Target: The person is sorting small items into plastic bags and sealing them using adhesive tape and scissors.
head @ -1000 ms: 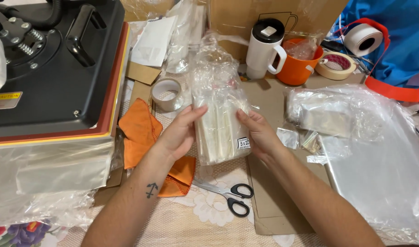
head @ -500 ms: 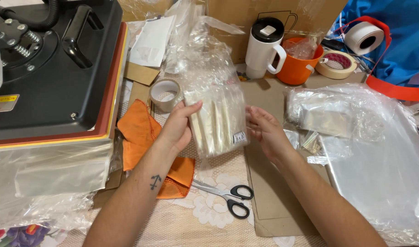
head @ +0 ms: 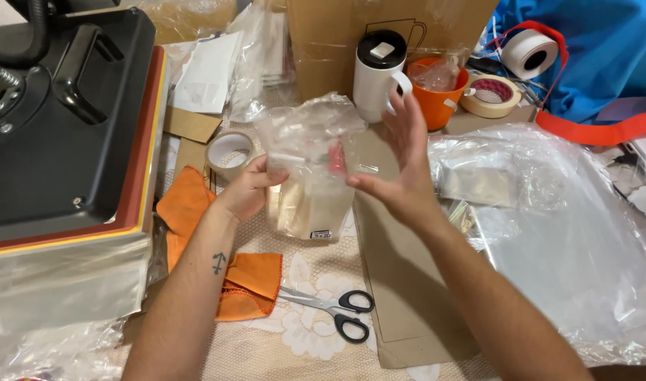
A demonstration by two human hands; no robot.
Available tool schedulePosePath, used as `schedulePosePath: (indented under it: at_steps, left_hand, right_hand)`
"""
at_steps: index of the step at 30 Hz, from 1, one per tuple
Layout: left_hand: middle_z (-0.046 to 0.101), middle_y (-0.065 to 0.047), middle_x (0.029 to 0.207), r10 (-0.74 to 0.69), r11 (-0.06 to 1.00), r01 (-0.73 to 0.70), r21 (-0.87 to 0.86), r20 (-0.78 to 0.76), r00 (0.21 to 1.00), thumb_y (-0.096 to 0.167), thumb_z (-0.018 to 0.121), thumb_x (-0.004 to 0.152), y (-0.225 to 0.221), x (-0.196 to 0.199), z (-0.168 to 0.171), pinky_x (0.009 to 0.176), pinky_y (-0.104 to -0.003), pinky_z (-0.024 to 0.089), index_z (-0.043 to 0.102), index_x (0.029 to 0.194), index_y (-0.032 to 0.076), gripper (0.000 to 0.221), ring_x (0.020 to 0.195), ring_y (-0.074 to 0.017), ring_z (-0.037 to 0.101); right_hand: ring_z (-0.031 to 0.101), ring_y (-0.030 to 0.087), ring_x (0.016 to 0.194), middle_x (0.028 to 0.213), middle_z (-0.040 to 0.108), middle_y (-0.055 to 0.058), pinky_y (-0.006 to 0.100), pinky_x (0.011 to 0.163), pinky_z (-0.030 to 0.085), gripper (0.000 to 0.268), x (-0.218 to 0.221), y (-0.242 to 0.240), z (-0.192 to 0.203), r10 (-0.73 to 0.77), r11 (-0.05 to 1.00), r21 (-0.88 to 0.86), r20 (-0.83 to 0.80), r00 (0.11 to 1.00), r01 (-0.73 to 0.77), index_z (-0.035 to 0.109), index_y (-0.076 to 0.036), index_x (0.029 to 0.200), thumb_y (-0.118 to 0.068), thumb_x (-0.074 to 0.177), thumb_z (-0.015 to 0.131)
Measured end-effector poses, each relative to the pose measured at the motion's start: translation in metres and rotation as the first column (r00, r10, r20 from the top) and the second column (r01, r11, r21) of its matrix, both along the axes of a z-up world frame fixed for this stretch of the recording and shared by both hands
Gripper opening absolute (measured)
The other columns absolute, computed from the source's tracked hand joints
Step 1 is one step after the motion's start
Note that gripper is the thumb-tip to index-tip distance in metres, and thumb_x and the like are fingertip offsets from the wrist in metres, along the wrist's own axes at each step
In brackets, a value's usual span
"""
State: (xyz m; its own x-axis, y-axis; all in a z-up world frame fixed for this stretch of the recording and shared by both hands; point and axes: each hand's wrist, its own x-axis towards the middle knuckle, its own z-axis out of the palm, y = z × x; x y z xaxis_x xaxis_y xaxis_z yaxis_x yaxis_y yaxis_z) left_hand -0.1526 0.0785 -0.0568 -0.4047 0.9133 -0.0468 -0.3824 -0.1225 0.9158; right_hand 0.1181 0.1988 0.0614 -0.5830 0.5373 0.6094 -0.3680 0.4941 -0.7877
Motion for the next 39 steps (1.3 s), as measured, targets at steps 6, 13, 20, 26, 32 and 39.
schedulePosePath:
  at_steps: [6,13,20,26,32,39]
  left_hand:
    - [0.072,-0.003,0.113,-0.068,0.998,0.068,-0.003,-0.124,0.99,0.004,0.072,0.083,-0.023,0.014,0.03,0.094,-0.034,0.054,0.068,0.125,0.008,0.043,0.102,-0.015,0.068]
    - [0.05,-0.01,0.148,-0.058,0.994,0.095,0.047,-0.508,0.86,0.041,0.077,0.076,-0.063,0.058,0.138,0.111,-0.035,0.043,0.034,0.151,0.008,0.093,0.134,-0.0229,0.052]
    - [0.06,-0.015,0.133,0.239,0.895,0.236,0.378,-0.854,0.462,0.004,0.058,0.092,-0.08,0.082,0.223,0.114,-0.045,0.04,0.048,0.101,0.015,0.017,0.134,-0.0321,0.051]
    - [0.07,-0.005,0.118,0.163,0.928,0.278,0.248,-0.941,0.295,-0.008,0.066,0.092,-0.062,0.073,0.226,0.1,-0.036,0.05,0.065,0.115,0.01,0.028,0.114,-0.0208,0.065]
    - [0.06,-0.008,0.143,0.083,0.955,0.259,0.147,-0.967,0.241,-0.013,0.059,0.089,-0.069,0.069,0.228,0.103,-0.035,0.044,0.057,0.137,0.014,0.054,0.138,-0.0247,0.053]
    - [0.05,-0.012,0.154,0.028,0.95,0.299,0.089,-0.979,0.204,-0.022,0.05,0.085,-0.077,0.066,0.237,0.123,-0.04,0.033,0.044,0.149,0.014,0.074,0.148,-0.0283,0.043]
  right_hand:
    - [0.071,0.008,0.071,0.07,0.072,-0.006,0.022,0.08,0.054,0.004,-0.029,0.004,0.099,0.116,0.914,0.355,0.23,0.966,-0.194,0.078,-0.016,0.094,-0.019,0.092,0.079]
    - [0.043,0.003,0.051,0.068,0.073,-0.003,0.021,0.044,0.032,0.022,-0.022,-0.033,0.18,0.011,0.881,0.405,0.5,0.866,-0.246,0.074,-0.01,0.083,-0.021,0.101,0.067]
    - [0.066,0.01,0.059,0.066,0.071,0.008,0.021,0.057,0.053,0.027,-0.027,-0.046,0.195,0.125,0.981,0.056,0.554,0.823,-0.187,0.072,-0.006,0.086,-0.027,0.1,0.064]
    - [0.064,0.012,0.066,0.081,0.066,0.006,0.023,0.064,0.06,0.023,-0.01,-0.045,0.176,0.294,0.954,-0.162,0.363,0.884,-0.251,0.065,-0.007,0.115,-0.023,0.101,0.057]
    - [0.063,0.011,0.073,0.089,0.068,-0.004,0.026,0.065,0.054,0.017,0.053,-0.074,0.072,0.032,0.897,0.304,0.679,0.734,-0.32,0.068,-0.018,0.105,-0.023,0.09,0.072]
    - [0.059,0.031,0.104,0.129,0.052,0.008,0.045,0.08,0.053,0.041,0.094,-0.11,-0.07,-0.032,0.785,0.299,0.894,0.447,-0.542,0.052,-0.013,0.133,-0.015,0.093,0.061]
